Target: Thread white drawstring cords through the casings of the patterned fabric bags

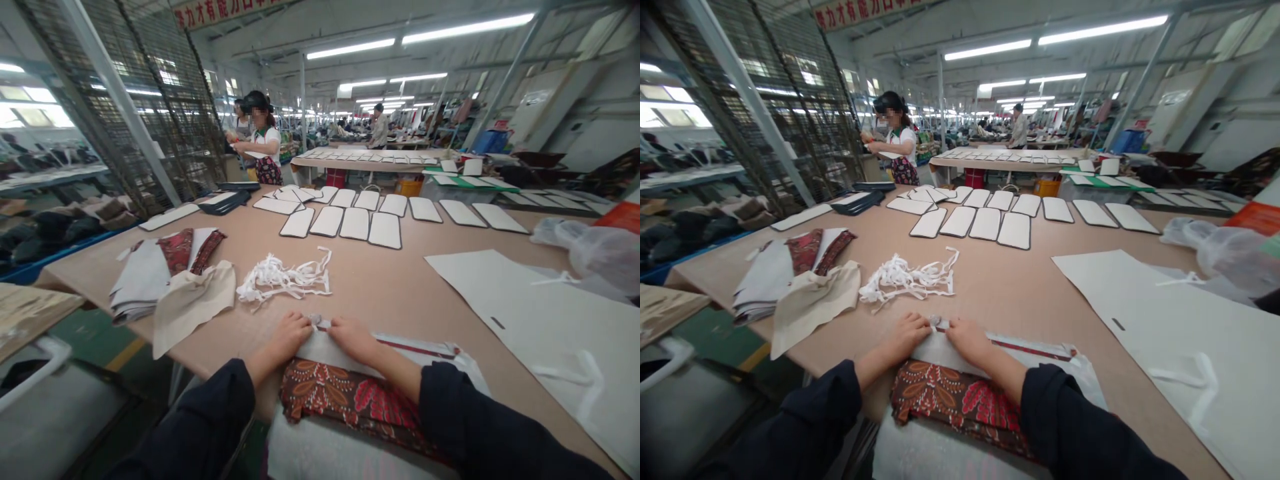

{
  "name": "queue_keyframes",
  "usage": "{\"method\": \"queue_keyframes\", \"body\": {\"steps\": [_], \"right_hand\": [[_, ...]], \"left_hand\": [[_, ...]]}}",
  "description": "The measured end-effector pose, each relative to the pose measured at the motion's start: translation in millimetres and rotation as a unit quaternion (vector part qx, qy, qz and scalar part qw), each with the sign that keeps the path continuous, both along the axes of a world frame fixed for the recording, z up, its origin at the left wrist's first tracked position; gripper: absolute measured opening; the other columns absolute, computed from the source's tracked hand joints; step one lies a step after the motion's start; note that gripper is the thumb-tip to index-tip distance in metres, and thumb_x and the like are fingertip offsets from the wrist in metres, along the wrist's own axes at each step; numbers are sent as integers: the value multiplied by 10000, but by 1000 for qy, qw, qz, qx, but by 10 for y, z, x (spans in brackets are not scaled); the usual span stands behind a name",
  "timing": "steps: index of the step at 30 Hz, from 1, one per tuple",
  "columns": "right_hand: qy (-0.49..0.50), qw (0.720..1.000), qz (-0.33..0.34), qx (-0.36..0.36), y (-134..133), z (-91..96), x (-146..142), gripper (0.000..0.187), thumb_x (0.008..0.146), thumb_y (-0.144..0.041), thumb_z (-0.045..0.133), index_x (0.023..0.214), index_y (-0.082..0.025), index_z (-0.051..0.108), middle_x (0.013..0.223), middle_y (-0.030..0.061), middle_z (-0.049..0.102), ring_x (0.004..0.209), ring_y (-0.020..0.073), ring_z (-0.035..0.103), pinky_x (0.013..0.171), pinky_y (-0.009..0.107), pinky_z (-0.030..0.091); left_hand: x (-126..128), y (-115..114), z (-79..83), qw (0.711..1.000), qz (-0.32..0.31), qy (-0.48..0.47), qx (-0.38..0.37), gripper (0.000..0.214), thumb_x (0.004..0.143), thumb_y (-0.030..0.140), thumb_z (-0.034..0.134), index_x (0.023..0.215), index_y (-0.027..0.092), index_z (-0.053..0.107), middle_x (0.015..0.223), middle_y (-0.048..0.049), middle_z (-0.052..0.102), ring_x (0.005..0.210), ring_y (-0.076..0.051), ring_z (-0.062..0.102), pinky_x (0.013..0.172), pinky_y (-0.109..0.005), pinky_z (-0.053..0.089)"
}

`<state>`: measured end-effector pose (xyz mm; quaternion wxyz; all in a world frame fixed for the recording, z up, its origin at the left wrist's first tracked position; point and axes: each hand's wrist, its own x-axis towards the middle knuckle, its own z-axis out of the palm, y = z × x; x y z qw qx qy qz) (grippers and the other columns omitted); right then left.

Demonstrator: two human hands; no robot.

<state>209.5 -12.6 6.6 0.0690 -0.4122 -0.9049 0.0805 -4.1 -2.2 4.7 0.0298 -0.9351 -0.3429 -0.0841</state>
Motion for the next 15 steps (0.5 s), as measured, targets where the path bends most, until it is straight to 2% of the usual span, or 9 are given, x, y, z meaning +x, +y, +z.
{"method": "queue_keyframes", "body": {"steps": [3, 5, 7, 9, 11, 13, 15], "right_hand": [[56, 994, -56, -74, 142, -13, -147, 277, 863, -155, 387, 870, -183, 662, 855, 51, 609, 812, 157, 529, 712, 236, 375], [69, 992, -72, -76, 164, -53, -238, 269, 861, -151, 394, 886, -188, 660, 868, 48, 608, 819, 153, 528, 711, 232, 377], [51, 997, -54, -31, 116, -94, -289, 233, 855, -164, 420, 879, -178, 651, 878, 59, 603, 843, 170, 515, 721, 250, 378], [20, 999, 0, 31, 40, -109, -295, 202, 846, -164, 438, 892, -153, 635, 901, 83, 597, 859, 190, 500, 731, 278, 377], [-7, 996, 58, 64, -6, -88, -273, 197, 837, -150, 440, 909, -129, 622, 914, 102, 595, 859, 201, 494, 729, 295, 376], [-10, 996, 75, 50, 12, -44, -247, 200, 835, -151, 438, 913, -134, 621, 913, 96, 599, 857, 197, 500, 726, 289, 375], [7, 999, 37, -6, 82, 0, -236, 203, 834, -161, 435, 893, -160, 628, 892, 72, 608, 849, 182, 515, 719, 267, 375]], "left_hand": [[-28, 5, -91, 996, 61, -57, -35, 178, 886, 219, 428, 882, 183, 603, 914, -32, 571, 856, -163, 466, 769, -290, 341], [-13, 10, -139, 991, 85, -88, -54, 191, 885, 226, 421, 888, 177, 606, 909, -32, 570, 861, -162, 474, 771, -281, 352], [10, 10, -160, 988, 93, -103, -63, 203, 885, 234, 416, 880, 173, 609, 908, -32, 568, 862, -162, 477, 775, -278, 359], [27, 9, -158, 989, 89, -101, -65, 206, 882, 234, 416, 862, 174, 612, 898, -29, 569, 859, -165, 478, 776, -283, 360], [34, 12, -144, 990, 83, -88, -66, 200, 875, 228, 424, 852, 177, 616, 887, -29, 571, 857, -173, 478, 777, -294, 360], [33, 20, -125, 990, 84, -86, -75, 190, 865, 226, 436, 852, 180, 620, 886, -34, 573, 859, -179, 481, 779, -301, 363], [29, 28, -107, 985, 96, -106, -96, 175, 850, 225, 456, 848, 180, 625, 887, -38, 572, 861, -176, 488, 780, -293, 370]]}}
